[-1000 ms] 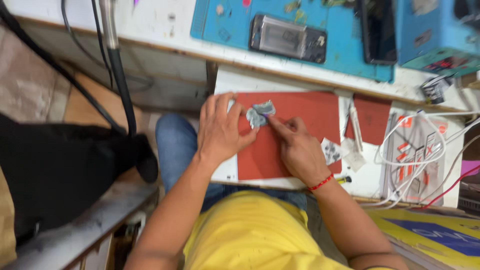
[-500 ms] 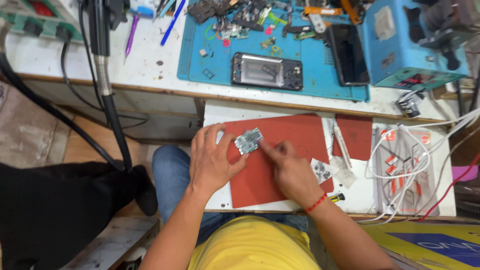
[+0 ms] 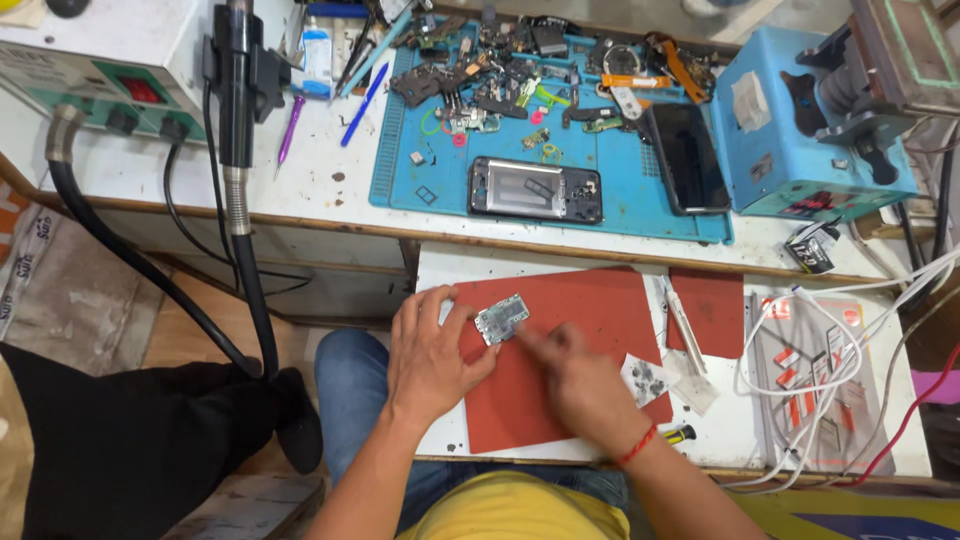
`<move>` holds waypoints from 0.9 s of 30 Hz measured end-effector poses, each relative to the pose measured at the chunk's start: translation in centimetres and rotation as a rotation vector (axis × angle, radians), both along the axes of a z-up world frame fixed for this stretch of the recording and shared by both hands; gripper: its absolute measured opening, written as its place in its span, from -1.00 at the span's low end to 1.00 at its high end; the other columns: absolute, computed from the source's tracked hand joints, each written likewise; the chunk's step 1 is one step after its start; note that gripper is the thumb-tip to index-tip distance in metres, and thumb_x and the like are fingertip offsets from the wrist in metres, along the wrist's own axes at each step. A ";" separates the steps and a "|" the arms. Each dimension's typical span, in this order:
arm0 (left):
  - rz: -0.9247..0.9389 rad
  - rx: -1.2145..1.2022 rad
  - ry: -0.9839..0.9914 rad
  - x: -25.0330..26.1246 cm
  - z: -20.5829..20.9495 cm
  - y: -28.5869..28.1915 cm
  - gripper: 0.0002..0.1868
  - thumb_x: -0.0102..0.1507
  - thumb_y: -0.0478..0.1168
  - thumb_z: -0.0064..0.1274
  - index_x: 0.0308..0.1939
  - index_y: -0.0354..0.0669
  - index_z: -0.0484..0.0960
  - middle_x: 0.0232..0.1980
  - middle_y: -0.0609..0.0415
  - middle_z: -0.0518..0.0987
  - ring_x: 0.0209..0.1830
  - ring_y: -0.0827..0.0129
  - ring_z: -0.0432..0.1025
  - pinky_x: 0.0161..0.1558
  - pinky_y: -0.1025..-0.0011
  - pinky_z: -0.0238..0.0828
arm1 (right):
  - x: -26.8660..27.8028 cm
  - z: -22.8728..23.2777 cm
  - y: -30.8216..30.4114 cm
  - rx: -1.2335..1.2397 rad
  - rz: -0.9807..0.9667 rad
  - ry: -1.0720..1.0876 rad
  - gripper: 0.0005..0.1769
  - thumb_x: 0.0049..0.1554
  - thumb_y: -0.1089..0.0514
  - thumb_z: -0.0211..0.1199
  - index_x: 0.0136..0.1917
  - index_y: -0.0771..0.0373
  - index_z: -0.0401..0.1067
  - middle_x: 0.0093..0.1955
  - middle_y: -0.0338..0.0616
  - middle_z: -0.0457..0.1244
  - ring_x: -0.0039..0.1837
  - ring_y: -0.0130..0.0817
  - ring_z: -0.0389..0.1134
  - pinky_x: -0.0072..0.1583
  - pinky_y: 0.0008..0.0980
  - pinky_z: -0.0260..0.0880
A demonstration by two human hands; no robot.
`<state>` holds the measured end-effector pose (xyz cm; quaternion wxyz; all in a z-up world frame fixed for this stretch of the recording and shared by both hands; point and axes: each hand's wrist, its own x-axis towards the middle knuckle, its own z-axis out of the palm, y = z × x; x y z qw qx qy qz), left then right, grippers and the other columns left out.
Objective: The person cleans a small circuit board with a brush and then uses a hot air gun to apply heat to specific areas. The person works on a red mat on a cluttered workbench with various tools and disassembled phone parts visible.
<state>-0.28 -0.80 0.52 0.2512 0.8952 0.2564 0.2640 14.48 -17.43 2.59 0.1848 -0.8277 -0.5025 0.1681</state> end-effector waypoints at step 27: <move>-0.017 0.011 0.007 0.1 -0.7 0.6 -0.51 0.04 -0.02 0.42 -0.05 -0.13 0.63 0.23 -0.02 0.39 0.29 0.00 0.26 0.26 0.03 0.25 | 0.2 0.9 1.4 0.018 0.207 -0.112 -0.29 0.02 0.35 0.13 0.44 -0.01 0.40 0.03 0.07 0.27 -0.24 0.08 0.38 -0.25 -0.04 0.42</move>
